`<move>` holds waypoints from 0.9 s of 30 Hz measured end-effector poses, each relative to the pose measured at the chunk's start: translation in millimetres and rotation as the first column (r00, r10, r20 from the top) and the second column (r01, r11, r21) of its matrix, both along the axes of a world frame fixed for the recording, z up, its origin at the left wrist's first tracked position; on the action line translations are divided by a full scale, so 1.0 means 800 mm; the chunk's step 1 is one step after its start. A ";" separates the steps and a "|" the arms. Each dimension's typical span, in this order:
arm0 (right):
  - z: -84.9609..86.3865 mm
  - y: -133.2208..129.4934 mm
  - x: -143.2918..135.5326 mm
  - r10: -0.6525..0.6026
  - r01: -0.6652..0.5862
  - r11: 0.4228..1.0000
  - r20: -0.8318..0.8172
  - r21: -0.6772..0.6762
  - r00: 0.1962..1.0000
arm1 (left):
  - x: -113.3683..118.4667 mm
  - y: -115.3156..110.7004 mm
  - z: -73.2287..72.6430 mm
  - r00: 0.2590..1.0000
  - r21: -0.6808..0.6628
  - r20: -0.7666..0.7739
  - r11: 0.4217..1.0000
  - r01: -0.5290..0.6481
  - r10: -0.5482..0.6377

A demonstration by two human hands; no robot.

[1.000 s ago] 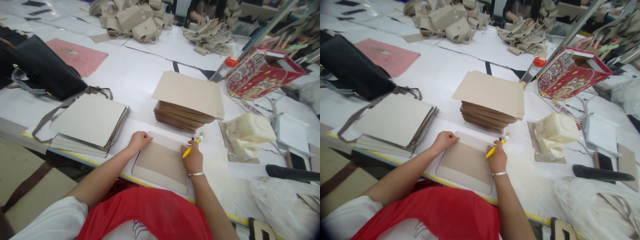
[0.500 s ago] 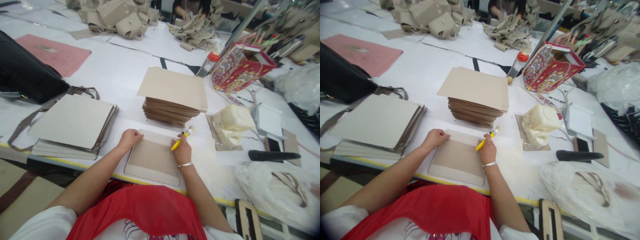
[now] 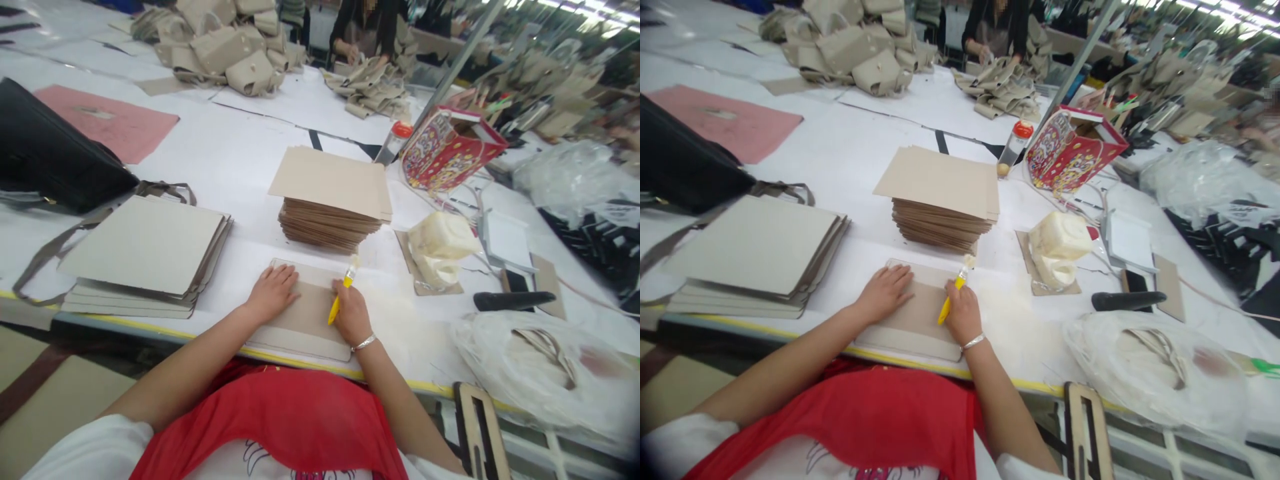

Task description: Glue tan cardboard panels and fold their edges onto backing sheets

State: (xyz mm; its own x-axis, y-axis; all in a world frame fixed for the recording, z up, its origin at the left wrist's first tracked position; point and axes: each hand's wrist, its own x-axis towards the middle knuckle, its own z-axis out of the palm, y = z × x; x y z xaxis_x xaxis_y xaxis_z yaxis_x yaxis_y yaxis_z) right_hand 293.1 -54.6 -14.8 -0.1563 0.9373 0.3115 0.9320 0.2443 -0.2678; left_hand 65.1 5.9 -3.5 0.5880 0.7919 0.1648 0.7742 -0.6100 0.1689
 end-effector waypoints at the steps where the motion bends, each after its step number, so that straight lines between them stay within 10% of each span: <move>1: 0.000 -0.002 -0.001 -0.004 0.005 1.000 0.023 -0.012 1.000 | -0.001 -0.002 0.002 0.998 -0.015 -0.033 0.998 -0.056 0.055; 10: 0.013 -0.020 0.015 -0.100 0.114 0.986 -0.120 0.118 0.988 | -0.136 -0.034 0.083 0.925 0.300 0.031 0.879 -0.369 0.378; 17: 0.029 -0.035 -0.019 -0.027 0.056 0.991 -0.235 0.118 0.972 | -0.243 -0.047 0.096 0.855 0.104 -0.233 0.886 -0.452 0.464; 22: 0.046 -0.049 -0.030 -0.042 0.076 0.994 -0.388 0.073 0.920 | -0.212 -0.076 0.104 0.989 0.195 0.007 0.969 -0.149 0.150; 27: 0.055 -0.068 -0.033 -0.107 0.046 0.993 -0.637 -0.112 0.764 | -0.107 -0.112 0.099 0.955 0.436 0.123 0.879 0.191 -0.269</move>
State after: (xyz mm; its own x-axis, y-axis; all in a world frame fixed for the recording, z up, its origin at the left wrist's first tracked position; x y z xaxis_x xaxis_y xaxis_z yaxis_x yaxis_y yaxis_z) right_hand 266.7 -109.4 29.2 0.1239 0.9647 0.2325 0.5504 0.1281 -0.8250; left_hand -20.3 -83.8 75.8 0.6760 0.4734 0.5648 0.5849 -0.8108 -0.0204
